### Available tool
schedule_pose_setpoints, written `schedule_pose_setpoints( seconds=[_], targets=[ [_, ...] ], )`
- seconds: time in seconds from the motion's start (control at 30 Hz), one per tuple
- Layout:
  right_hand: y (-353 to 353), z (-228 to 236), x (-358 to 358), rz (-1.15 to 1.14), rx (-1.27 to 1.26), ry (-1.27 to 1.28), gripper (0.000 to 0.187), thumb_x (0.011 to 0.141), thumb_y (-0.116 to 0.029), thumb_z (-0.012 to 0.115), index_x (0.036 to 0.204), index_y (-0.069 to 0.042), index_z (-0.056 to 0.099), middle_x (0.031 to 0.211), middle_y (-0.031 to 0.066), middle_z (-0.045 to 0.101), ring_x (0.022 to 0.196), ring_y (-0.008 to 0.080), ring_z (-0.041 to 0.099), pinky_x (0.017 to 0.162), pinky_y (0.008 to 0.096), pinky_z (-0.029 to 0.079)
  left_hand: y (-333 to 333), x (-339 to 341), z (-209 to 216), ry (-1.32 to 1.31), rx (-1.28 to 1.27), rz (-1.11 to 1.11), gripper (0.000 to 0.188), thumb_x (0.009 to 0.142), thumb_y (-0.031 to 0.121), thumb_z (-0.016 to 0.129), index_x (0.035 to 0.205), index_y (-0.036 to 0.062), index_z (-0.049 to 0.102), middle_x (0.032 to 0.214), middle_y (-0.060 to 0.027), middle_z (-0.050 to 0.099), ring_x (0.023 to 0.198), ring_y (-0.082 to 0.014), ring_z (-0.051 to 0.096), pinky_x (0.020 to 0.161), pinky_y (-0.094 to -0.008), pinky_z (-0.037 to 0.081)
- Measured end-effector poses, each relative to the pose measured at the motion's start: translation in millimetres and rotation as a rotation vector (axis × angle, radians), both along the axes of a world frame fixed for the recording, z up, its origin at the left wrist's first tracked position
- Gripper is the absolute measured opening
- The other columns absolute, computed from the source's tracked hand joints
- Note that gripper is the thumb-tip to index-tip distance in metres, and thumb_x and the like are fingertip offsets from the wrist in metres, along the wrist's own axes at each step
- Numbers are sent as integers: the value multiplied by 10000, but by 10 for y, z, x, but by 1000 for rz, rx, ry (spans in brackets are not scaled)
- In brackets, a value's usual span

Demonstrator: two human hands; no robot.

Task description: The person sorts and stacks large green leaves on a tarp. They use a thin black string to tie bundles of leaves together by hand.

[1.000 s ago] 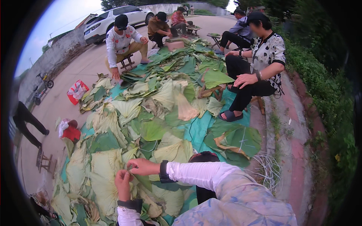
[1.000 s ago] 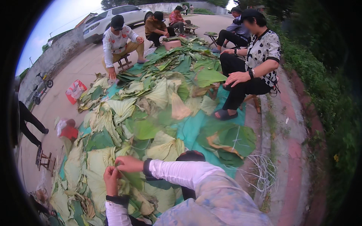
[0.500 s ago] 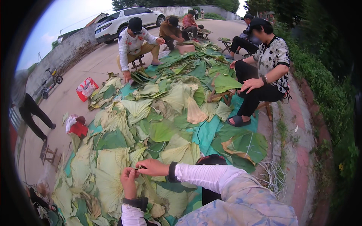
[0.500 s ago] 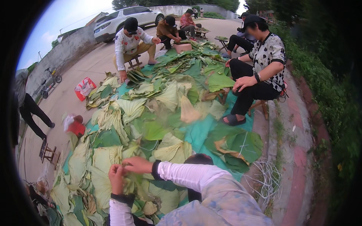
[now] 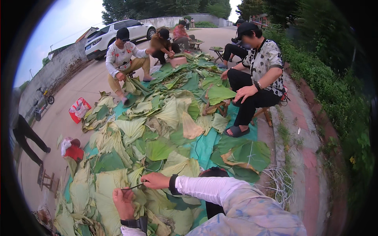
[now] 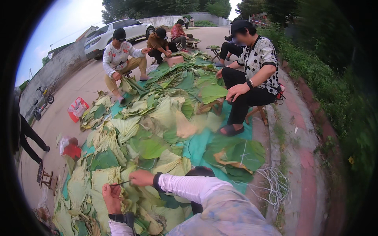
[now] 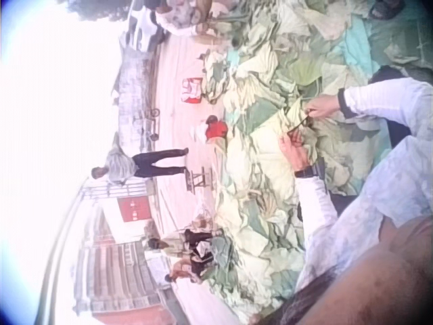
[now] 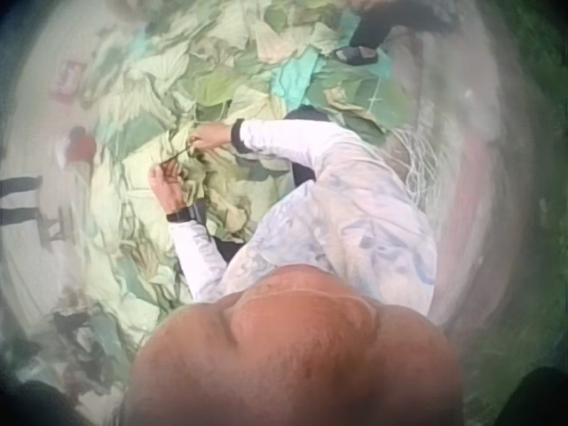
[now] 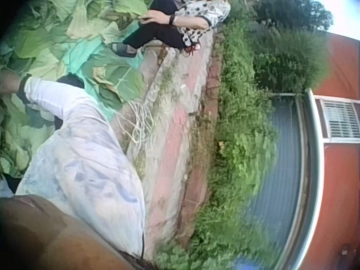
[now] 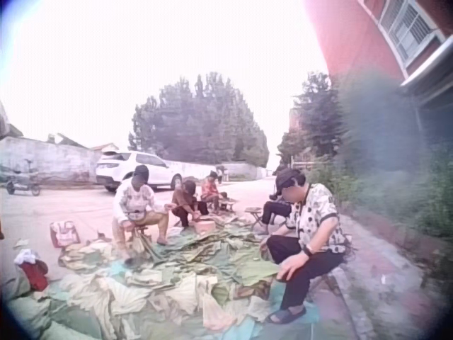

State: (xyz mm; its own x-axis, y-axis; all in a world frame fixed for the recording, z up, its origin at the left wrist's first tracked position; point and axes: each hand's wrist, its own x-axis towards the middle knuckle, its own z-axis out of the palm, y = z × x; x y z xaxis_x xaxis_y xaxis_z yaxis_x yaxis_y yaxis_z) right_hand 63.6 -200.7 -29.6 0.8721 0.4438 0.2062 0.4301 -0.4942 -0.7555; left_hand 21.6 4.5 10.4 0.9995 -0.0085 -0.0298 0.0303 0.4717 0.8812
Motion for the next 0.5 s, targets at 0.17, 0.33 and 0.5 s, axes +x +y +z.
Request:
schedule_pose_setpoints(
  seconds=[0.17, 0.33, 0.5],
  targets=[
    [-213, 29, 17, -115, -48, 47, 253, 767, -204, 451, 972, -94, 549, 848, 124, 608, 789, 317, 569, 676, 409, 441, 195, -12, 20, -30, -133, 80, 151, 883, 211, 492, 962, 87, 457, 906, -84, 586, 770, -164, 592, 672, -277, 504],
    [-406, -112, 56, -226, -81, 97, 233, 743, -201, 445, 910, -95, 568, 862, 140, 597, 820, 336, 554, 707, 414, 434, 596, -86, -105, 3, -261, 181, 144, 868, 197, 519, 958, 86, 501, 949, -87, 596, 802, -172, 596, 712, -298, 513],
    [-1069, -442, 439, -300, -28, 72, 261, 732, -182, 507, 938, -47, 593, 869, 166, 610, 794, 317, 580, 729, 380, 446, 644, 120, 24, -101, -477, 53, 131, 878, 160, 492, 915, 55, 561, 948, -102, 612, 823, -201, 606, 757, -331, 505]
  ],
)
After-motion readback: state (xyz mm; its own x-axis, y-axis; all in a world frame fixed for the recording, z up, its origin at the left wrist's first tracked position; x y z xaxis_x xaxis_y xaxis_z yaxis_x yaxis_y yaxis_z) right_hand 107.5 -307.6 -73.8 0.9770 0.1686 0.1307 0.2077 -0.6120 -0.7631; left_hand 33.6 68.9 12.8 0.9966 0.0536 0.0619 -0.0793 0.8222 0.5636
